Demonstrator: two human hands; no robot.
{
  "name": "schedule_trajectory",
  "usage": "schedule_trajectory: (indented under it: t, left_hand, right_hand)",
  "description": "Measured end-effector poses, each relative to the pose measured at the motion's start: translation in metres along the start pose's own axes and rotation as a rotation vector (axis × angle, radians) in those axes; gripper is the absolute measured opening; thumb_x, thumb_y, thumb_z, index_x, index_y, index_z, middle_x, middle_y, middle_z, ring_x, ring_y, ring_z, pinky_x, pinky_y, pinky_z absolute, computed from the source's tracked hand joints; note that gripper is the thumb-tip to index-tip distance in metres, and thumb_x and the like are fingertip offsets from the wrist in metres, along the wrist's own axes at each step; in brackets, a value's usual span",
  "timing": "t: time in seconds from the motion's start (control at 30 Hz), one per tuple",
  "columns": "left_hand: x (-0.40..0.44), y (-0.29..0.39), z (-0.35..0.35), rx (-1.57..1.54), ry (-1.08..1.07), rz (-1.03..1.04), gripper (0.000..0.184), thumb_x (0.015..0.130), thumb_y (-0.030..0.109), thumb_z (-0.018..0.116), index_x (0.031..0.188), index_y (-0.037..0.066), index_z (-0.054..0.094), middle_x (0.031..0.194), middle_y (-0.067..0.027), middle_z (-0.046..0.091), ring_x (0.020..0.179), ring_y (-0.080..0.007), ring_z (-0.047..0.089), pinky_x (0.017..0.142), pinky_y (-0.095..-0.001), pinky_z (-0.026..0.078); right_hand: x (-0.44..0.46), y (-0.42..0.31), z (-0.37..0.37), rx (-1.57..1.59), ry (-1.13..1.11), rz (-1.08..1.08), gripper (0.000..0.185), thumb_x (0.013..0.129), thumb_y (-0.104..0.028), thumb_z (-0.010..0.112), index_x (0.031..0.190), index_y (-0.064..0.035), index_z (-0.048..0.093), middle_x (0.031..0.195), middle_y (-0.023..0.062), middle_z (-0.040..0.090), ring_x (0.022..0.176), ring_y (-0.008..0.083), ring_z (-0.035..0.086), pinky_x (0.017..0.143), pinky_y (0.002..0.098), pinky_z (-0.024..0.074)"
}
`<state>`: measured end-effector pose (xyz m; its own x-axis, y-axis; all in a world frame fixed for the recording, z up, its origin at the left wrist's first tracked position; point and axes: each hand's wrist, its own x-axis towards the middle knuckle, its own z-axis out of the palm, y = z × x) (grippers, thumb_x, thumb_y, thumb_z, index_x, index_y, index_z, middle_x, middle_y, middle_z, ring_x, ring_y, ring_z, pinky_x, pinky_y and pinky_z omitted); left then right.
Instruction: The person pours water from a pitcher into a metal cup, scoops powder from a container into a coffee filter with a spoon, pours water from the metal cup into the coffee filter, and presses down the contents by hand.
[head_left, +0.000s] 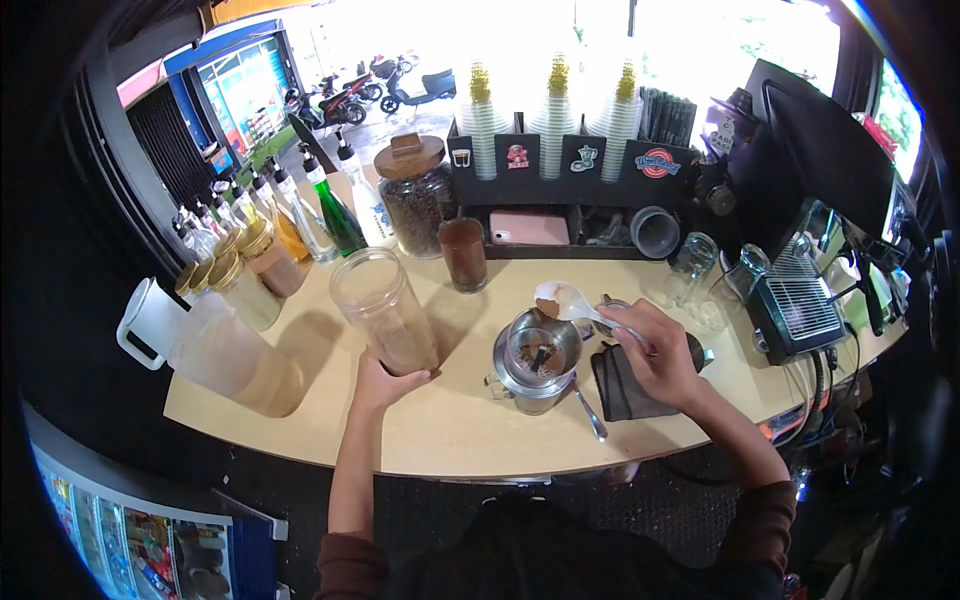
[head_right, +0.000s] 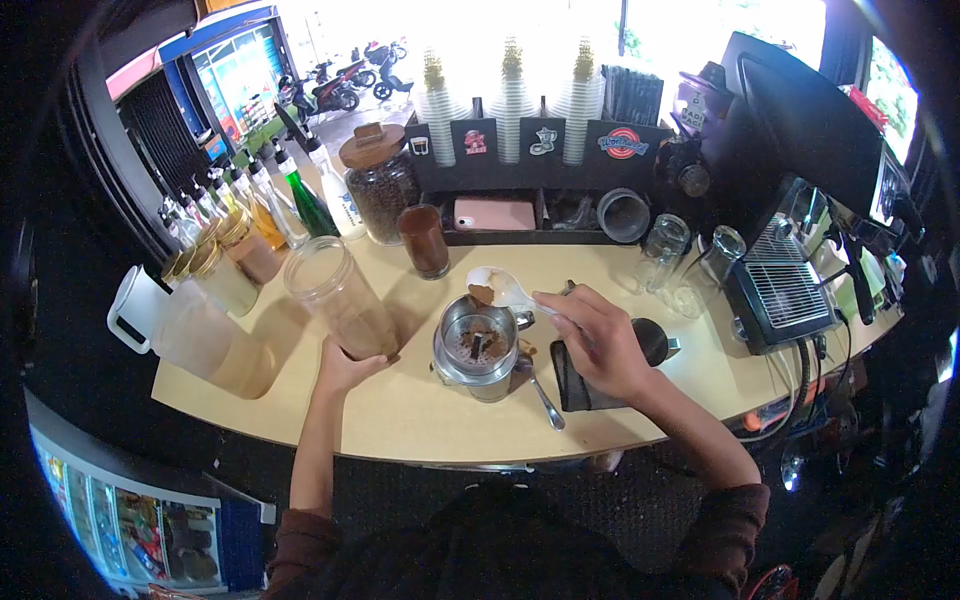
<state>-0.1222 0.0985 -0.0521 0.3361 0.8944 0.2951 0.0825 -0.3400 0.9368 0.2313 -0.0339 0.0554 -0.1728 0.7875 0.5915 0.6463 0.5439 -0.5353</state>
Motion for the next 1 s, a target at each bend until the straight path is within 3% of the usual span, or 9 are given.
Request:
schedule_trajectory:
  t: [0.07, 0.13, 0.57, 0.67, 0.73, 0.83, 1.0]
  left_hand:
    - [-0.001, -0.006, -0.002, -0.031, -0.007, 0.006, 0.058, 0.061, 0.007, 0.082, 0.113, -0.004, 0.057, 0.104, -0.0117, 0.066, 0.095, -0.0205, 0.065, 0.081, -0.0359, 0.057]
    - [0.001, -0.008, -0.005, 0.128, -0.019, 0.039, 0.054, 0.062, 0.006, 0.082, 0.11, -0.004, 0.059, 0.101, -0.0117, 0.067, 0.093, -0.0205, 0.065, 0.081, -0.0362, 0.056]
    - [-0.001, -0.018, -0.003, -0.018, 0.032, -0.008, 0.05, 0.06, 0.011, 0.083, 0.104, -0.002, 0.064, 0.098, -0.0091, 0.069, 0.091, -0.0187, 0.066, 0.082, -0.0335, 0.054]
    - [0.001, -0.017, -0.003, -0.042, 0.017, -0.033, 0.05, 0.059, 0.013, 0.084, 0.103, -0.001, 0.064, 0.098, -0.0085, 0.069, 0.091, -0.0186, 0.066, 0.081, -0.0334, 0.054]
    - [0.0, -0.02, -0.005, 0.062, 0.036, 0.001, 0.051, 0.059, 0.014, 0.085, 0.103, -0.001, 0.064, 0.098, -0.0082, 0.069, 0.091, -0.0185, 0.066, 0.081, -0.0337, 0.054]
    - [0.001, -0.018, -0.004, 0.006, 0.031, -0.022, 0.054, 0.058, 0.015, 0.086, 0.105, -0.001, 0.063, 0.099, -0.0091, 0.068, 0.092, -0.0188, 0.066, 0.082, -0.0339, 0.053]
    - [0.001, -0.015, -0.002, -0.001, 0.06, -0.002, 0.06, 0.056, 0.014, 0.086, 0.108, -0.001, 0.06, 0.101, -0.0107, 0.068, 0.094, -0.0195, 0.065, 0.084, -0.0346, 0.053]
  right_hand:
    - [-0.001, -0.001, 0.001, 0.012, 0.005, -0.006, 0.033, 0.087, 0.004, 0.055, 0.118, -0.0048, 0.061, 0.075, 0.0104, 0.051, 0.064, 0.0199, 0.049, 0.058, 0.0312, 0.0413]
    - [0.0, -0.005, 0.002, -0.022, -0.015, 0.007, 0.034, 0.086, 0.004, 0.056, 0.119, -0.0057, 0.061, 0.076, 0.0105, 0.052, 0.065, 0.0206, 0.05, 0.059, 0.0315, 0.0416]
    - [-0.009, -0.004, -0.006, -0.107, 0.001, -0.022, 0.039, 0.086, 0.003, 0.056, 0.122, -0.0097, 0.06, 0.081, 0.0109, 0.053, 0.066, 0.0227, 0.054, 0.059, 0.0329, 0.0454]
    - [-0.014, -0.005, -0.008, -0.126, 0.042, -0.071, 0.044, 0.083, 0.006, 0.055, 0.124, -0.0105, 0.059, 0.082, 0.0107, 0.053, 0.065, 0.0229, 0.054, 0.057, 0.0326, 0.0458]
    - [-0.017, -0.004, -0.009, -0.132, -0.046, -0.073, 0.055, 0.076, 0.012, 0.053, 0.126, -0.011, 0.058, 0.082, 0.0104, 0.053, 0.065, 0.0229, 0.055, 0.057, 0.0326, 0.0464]
    - [-0.018, -0.005, -0.009, -0.13, 0.014, -0.108, 0.064, 0.068, 0.015, 0.051, 0.127, -0.0107, 0.057, 0.082, 0.0102, 0.053, 0.065, 0.0238, 0.055, 0.056, 0.0328, 0.0462]
    - [-0.02, -0.009, -0.009, -0.175, -0.05, -0.11, 0.066, 0.066, 0.016, 0.05, 0.127, -0.0094, 0.057, 0.08, 0.0102, 0.052, 0.065, 0.0253, 0.055, 0.056, 0.0332, 0.0459]
